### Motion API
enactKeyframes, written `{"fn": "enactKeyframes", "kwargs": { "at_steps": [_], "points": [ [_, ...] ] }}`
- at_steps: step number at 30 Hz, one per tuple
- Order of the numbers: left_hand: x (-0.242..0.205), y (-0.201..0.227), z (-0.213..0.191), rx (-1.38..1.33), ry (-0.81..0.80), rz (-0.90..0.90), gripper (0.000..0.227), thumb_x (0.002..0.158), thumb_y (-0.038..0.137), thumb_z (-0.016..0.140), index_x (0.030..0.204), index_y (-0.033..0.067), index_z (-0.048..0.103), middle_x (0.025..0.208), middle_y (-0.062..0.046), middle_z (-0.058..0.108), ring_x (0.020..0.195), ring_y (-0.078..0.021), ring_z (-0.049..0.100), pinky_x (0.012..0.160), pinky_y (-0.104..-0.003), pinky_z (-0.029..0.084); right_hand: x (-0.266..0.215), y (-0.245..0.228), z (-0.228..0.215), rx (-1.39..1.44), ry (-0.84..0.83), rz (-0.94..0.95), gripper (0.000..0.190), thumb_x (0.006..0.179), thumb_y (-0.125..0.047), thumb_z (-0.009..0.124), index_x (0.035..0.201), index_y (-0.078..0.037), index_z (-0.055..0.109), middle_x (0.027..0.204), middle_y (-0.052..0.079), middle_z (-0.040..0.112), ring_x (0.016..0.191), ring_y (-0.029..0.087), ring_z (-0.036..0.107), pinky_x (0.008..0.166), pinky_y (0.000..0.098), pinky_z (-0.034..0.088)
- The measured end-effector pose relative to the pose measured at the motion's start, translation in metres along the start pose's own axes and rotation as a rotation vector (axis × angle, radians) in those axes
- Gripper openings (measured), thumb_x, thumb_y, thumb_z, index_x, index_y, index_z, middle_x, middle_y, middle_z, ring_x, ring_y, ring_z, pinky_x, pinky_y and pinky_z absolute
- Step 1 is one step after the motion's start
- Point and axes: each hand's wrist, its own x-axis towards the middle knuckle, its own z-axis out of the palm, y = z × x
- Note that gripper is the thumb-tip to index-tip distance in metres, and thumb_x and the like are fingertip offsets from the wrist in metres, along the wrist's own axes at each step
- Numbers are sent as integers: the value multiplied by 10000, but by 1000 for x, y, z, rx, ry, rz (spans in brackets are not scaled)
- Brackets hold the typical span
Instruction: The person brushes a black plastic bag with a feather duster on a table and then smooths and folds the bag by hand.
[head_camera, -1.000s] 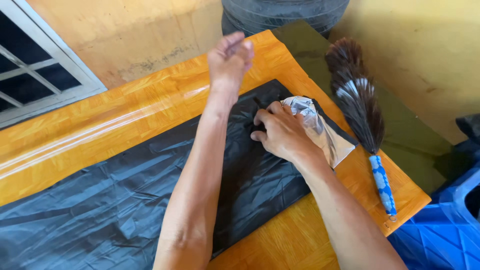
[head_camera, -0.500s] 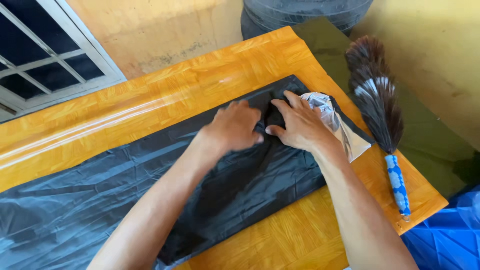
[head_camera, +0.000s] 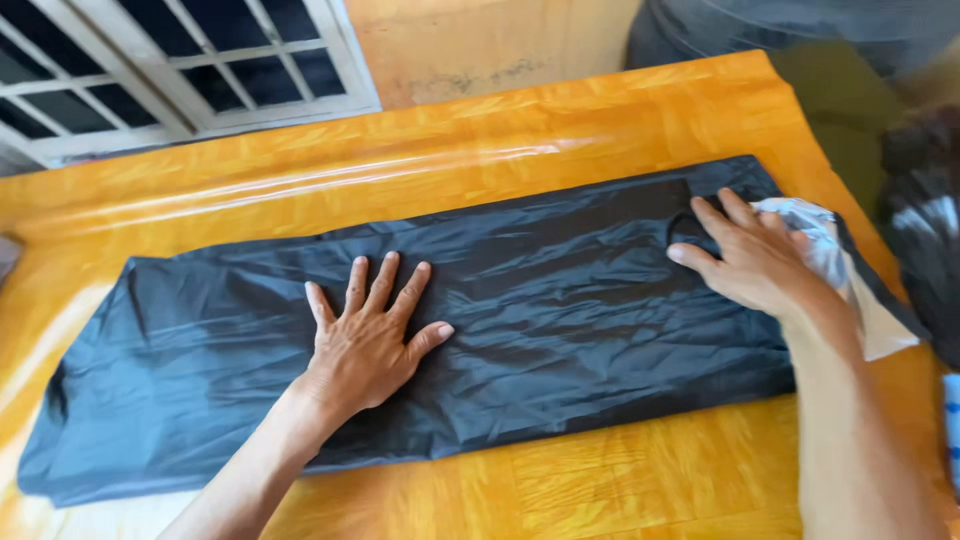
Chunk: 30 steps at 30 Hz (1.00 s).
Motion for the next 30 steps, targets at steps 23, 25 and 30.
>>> {"fn": "enactKeyframes", "kwargs": {
  "at_steps": [23, 25, 30],
  "points": [
    [-11, -95, -27, -188, 192, -252, 585, 999, 287, 433, 1559, 120, 406, 1633, -181, 361, 1528, -487, 218, 1137, -790, 164, 20, -282, 130, -105, 564, -950, 471, 1025, -312, 548, 1443, -98, 555, 1392, 201, 538, 1284, 421, 533, 1002, 622, 448],
    [23, -151, -9, -106, 303, -336, 573, 953, 172, 504, 1520, 101, 467, 1600, -179, 421, 1502, -488, 280, 1123, -771, 249, 42, -277, 134, -36, 712, -987, 434, 1008, -267, 613, 1397, -77, 596, 1227, 181, 627, 1127, 416, 639, 905, 557, 522],
    [77, -246, 9, -292, 90, -297, 357, 949, 459, 537, 1206, 327, 747, 1296, -25, 704, 1394, -385, 505, 1144, -774, 211, 79, -254, 122, -90, 770, -791, 344, 1097, -518, 566, 1050, -199, 685, 970, 20, 598, 1011, 292, 645, 847, 495, 508]
  ]
}}
